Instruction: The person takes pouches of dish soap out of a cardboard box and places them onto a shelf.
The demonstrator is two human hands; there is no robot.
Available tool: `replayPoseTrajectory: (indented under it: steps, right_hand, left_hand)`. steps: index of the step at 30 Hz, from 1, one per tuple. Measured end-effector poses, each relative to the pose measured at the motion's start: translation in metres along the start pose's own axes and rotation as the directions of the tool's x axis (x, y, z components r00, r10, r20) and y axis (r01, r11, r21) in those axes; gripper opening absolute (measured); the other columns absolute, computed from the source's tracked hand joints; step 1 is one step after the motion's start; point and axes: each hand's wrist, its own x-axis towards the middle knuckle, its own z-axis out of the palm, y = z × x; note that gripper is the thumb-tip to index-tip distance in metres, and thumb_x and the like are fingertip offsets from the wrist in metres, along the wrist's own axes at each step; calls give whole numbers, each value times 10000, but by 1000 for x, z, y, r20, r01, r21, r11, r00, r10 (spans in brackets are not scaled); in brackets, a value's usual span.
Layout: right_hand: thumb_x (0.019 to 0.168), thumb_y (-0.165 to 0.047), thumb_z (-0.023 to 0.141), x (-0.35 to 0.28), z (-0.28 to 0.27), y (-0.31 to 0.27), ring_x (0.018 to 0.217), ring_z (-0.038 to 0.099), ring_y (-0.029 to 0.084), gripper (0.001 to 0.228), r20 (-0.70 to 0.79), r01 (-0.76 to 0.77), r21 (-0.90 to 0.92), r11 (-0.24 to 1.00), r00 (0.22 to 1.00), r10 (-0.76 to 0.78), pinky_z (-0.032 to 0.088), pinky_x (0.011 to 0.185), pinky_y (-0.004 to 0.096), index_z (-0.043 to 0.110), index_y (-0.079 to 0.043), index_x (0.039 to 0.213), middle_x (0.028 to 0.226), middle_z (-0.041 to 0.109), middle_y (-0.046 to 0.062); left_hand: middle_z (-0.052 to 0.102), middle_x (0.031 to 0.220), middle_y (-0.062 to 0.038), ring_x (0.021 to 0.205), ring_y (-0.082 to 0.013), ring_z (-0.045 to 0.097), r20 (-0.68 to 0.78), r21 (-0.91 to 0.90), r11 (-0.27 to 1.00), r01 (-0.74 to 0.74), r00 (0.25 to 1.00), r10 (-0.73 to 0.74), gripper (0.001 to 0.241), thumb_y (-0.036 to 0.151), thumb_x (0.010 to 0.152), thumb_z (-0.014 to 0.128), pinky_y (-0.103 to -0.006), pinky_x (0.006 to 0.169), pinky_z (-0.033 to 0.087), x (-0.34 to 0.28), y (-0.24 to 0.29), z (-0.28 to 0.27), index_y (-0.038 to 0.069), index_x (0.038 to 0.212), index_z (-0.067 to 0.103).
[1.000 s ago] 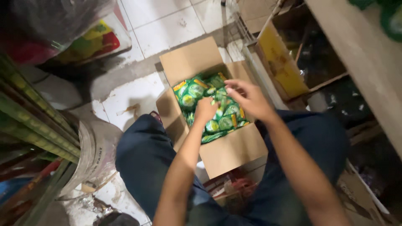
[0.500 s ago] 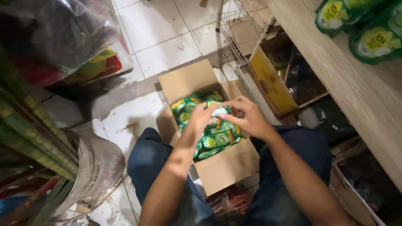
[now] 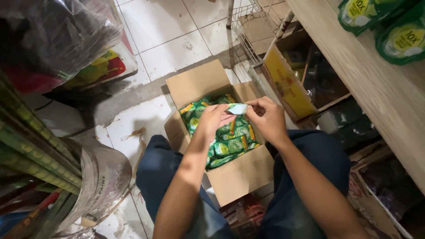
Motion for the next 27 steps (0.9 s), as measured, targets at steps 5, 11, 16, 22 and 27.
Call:
replayPoseTrajectory:
  steps: [5,11,16,22,27]
  right_hand:
    - [931,-175,716,10,-12,22,847,767,202,359,242,-353,385,853,930,276,612,735,318,602,22,1209,1027,680,82]
    - [1004,-370,607,14,-18,36,946,688,122,388,288,-587,539,604,802,522,585,788,325,674,-55,1222,1073,689,46]
    - [1012,-248,668,13,-18,41,980,675,91,285,187,-371,652,661,924,335,536,869,263,678,-32,1197,1100,727,23]
    - [1017,-158,668,14,-21,25,987,670,79,224,50,-150,660,736,986,156,527,905,247,702,-28,1197,1110,740,28]
    - [1008,-116,679,10,-24,21,995,681,92,195,72,-144,632,761,989,128,532,901,254,709,-1,1163,1105,745,40]
  left_hand:
    - [625,791,-62,735,-146,578,-81,489,830,-268,934,349,197,172,1017,614,-324,714,530,-28,12,20,-20,980,640]
    - [526,678,-82,605,-151,478,204,700,569,-432,884,421,155,174,1017,586,-323,573,427,-76,64,45,32,966,555]
    - [547,680,-75,600,-142,513,380,645,593,-482,876,298,162,185,1020,589,-323,566,437,-89,69,50,39,960,552]
    - [585,719,-66,646,-120,503,306,693,567,-445,894,328,186,221,1014,649,-306,602,453,-74,57,39,39,989,620]
    - [693,888,27,858,-40,619,317,373,788,-490,865,388,146,154,989,675,-238,772,511,-48,47,39,20,976,618]
